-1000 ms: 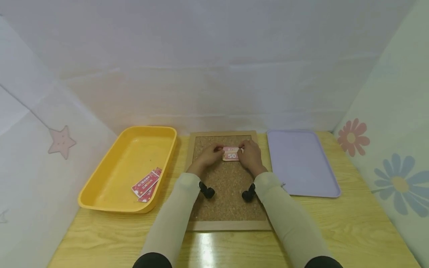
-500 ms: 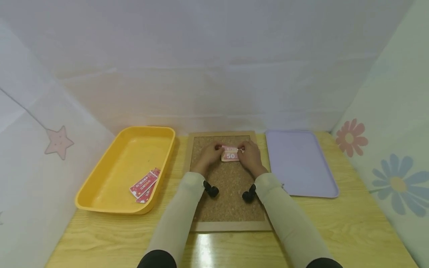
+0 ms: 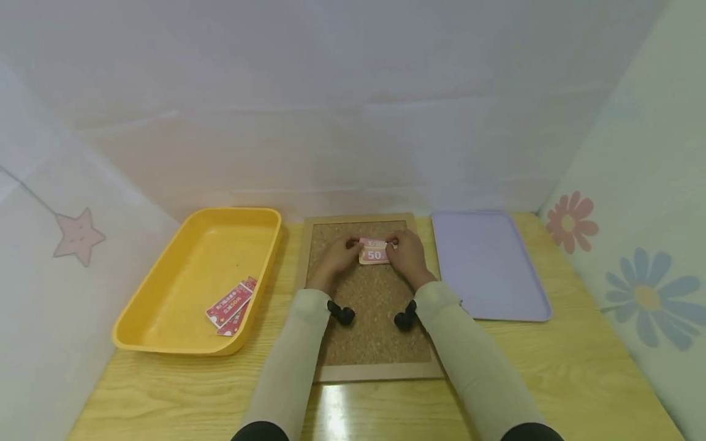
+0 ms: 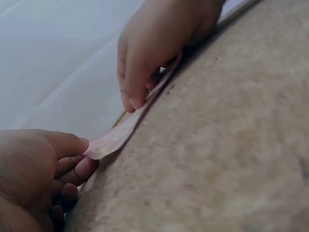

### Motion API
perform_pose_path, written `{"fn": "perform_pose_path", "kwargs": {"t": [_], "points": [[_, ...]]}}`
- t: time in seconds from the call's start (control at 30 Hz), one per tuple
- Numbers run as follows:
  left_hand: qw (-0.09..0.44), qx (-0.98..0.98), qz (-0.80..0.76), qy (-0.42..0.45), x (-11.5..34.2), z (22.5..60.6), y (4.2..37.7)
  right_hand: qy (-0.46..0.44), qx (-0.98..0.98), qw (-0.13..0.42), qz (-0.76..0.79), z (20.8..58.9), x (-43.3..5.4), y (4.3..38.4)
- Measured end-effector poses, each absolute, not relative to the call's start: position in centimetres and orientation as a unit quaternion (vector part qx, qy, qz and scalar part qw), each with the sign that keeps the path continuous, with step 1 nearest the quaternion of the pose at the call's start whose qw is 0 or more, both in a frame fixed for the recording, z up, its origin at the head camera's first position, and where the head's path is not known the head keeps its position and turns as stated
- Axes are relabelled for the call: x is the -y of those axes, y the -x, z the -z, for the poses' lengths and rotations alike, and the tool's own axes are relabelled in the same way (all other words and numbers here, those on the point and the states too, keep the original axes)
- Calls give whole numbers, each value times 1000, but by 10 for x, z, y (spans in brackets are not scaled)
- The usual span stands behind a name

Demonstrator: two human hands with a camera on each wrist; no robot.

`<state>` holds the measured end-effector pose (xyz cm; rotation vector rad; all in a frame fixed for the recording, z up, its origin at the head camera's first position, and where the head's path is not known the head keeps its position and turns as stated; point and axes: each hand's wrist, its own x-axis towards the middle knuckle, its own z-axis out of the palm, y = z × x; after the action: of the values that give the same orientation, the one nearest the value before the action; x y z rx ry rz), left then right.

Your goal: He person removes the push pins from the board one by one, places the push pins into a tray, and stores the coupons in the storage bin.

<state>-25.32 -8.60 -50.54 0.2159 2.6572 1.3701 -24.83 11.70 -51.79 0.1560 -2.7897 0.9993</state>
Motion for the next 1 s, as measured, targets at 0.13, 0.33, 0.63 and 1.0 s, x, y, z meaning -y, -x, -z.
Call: {"fn": "perform_pose_path", "kwargs": {"t": [0.13,0.33,0.63,1.0], "points": [[57,-890,-448,-65,84,508,253,-48,935,89,-339,517,-117,247],[28,-894,-443,-68,81,511,252,-40,935,89,-342,515,-118,246],[22,-894,-443,-70,83,519,250,-30,942,44,-332,512,-120,245],[11,-897,-436,-67,83,518,244,-28,945,3,-327,508,-121,250]]}}
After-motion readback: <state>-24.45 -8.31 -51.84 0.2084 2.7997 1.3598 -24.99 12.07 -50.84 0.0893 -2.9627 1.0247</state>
